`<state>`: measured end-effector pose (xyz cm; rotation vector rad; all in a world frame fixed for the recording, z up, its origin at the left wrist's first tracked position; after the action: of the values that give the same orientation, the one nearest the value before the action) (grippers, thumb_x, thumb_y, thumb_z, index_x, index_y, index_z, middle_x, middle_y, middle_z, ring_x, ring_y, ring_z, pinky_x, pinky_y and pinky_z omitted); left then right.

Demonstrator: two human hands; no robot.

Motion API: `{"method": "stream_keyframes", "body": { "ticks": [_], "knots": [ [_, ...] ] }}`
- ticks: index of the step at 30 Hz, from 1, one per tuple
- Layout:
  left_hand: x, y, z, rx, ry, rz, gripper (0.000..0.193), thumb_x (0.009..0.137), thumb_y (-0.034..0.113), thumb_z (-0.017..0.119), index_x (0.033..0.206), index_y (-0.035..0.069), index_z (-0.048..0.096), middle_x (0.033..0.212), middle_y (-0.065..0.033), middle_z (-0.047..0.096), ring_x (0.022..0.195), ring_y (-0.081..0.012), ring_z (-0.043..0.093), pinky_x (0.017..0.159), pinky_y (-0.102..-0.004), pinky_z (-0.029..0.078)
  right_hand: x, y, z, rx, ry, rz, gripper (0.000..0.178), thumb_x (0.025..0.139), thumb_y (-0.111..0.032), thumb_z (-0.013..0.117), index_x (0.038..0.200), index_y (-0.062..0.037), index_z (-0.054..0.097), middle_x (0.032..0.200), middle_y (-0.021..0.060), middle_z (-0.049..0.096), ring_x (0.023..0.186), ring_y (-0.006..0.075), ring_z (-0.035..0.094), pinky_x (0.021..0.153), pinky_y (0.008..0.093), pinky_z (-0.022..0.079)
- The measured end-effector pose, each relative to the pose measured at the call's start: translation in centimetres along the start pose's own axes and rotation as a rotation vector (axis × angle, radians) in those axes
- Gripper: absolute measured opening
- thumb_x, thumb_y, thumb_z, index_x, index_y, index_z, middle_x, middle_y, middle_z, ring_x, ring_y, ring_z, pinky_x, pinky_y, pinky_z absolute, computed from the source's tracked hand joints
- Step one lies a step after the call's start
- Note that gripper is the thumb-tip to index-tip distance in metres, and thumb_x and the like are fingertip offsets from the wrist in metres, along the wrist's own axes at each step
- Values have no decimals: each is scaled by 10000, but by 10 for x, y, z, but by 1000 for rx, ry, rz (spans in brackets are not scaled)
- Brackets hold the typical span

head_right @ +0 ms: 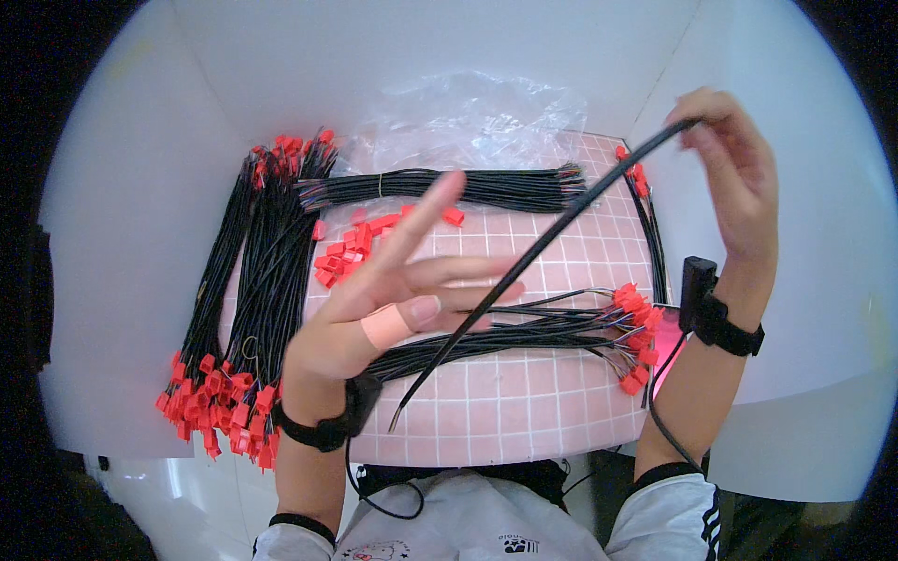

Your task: Inserting multiple colored wires into red electronic connectors.

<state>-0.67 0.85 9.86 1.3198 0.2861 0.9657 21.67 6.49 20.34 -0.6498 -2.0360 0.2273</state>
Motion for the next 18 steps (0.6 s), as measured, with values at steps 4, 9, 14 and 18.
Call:
{"method": "stream_keyframes", "body": {
  "ticks": [4, 9, 14, 18],
  "knots": [
    [-14, -36, 34, -56, -156, -153, 687, 884, 291, 422, 1375, 84, -12, 1210, -216, 449, 1083, -324, 482, 907, -382, 375, 1, -31, 55, -88, -392, -101, 60, 750, -24, 514, 776, -18, 567, 825, 48, 524, 807, 186, 466, 857, 354, 310],
    [-42, -56, 65, 353, -401, -421, 671, 896, 272, 400, 1361, 29, -19, 1159, -212, 494, 1068, -278, 498, 909, -342, 372, -9, -72, 83, -224, -537, -47, 80, 633, -63, 570, 700, -77, 613, 727, 7, 468, 856, 222, 461, 1012, 510, 149],
    [-51, -49, 14, 285, -148, -4, 688, 857, 285, 448, 1330, -55, 83, 1159, -246, 482, 1016, -309, 531, 901, -348, 382, -30, -101, 123, -234, -601, -226, 120, 573, -105, 609, 692, -107, 626, 749, 15, 496, 875, 216, 476, 970, 506, 271],
    [-40, -39, -21, -378, 226, -228, 678, 808, 382, 490, 1297, -27, 259, 1141, -222, 505, 995, -278, 545, 894, -368, 403, -59, -106, 177, -59, -795, -234, 106, 597, -124, 589, 699, -96, 602, 839, 33, 527, 938, 216, 475, 875, 406, 379]
  ]
}}
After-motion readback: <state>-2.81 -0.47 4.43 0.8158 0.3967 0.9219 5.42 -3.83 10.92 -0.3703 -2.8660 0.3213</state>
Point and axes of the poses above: each hand's wrist, its own x-axis towards the middle knuckle, its own z-axis out of the palm, y = z × x, the point moved 6 cm from there along x, towards the middle knuckle
